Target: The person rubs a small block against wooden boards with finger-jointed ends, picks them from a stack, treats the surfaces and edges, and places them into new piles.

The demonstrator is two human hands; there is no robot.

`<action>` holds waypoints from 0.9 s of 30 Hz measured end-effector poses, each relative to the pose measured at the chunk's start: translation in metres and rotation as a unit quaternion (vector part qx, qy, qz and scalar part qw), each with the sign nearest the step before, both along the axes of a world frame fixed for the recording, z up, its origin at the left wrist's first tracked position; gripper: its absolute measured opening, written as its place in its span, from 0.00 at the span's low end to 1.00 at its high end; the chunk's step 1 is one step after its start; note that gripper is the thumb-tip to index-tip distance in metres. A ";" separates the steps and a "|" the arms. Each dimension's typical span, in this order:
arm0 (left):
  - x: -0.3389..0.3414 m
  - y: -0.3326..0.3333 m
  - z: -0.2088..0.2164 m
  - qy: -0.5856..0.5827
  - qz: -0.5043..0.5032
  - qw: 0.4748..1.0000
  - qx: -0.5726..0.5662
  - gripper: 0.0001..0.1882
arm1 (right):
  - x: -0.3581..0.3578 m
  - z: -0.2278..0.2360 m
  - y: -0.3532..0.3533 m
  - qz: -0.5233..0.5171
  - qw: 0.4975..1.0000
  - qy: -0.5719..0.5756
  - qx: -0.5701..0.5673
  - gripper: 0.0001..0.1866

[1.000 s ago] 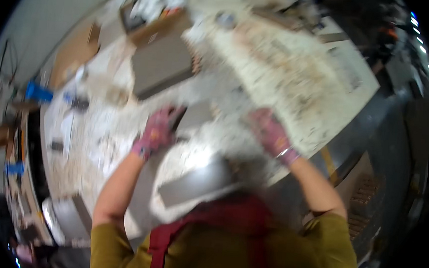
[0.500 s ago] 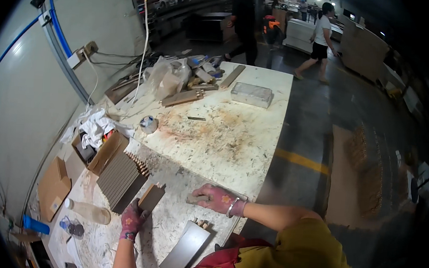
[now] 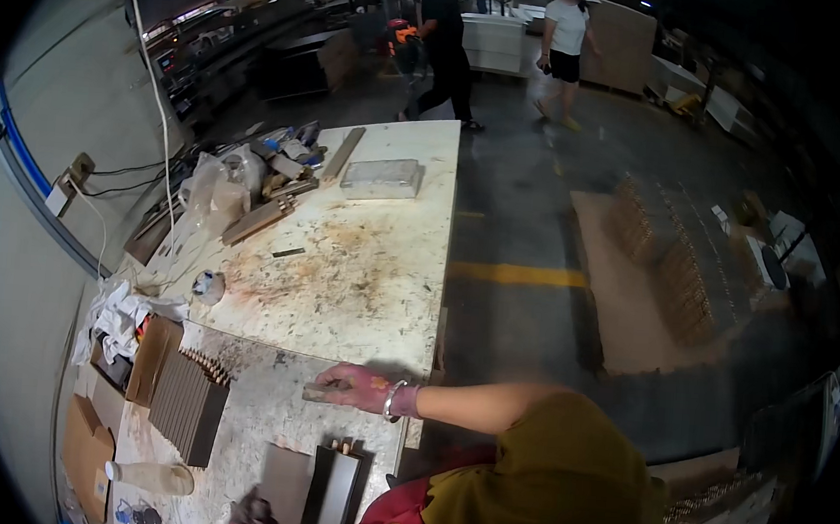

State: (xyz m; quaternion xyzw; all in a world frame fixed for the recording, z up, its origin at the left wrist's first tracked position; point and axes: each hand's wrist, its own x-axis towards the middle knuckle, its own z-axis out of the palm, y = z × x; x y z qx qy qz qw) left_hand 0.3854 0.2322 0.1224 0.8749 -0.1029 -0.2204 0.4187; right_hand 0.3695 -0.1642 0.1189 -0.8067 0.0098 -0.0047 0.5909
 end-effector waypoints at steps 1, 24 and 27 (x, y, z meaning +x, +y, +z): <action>-0.017 -0.024 0.011 -0.256 -0.148 0.953 0.069 0.27 | 0.000 0.004 0.003 -0.005 1.000 0.009 0.011 0.23; -0.087 -0.091 0.039 -0.266 -0.152 0.929 0.207 0.46 | 0.004 0.011 0.112 0.040 0.958 -0.052 0.278 0.24; -0.087 -0.081 0.033 -0.346 -0.169 0.901 0.200 0.41 | -0.011 0.023 0.136 0.140 0.966 -0.014 0.217 0.22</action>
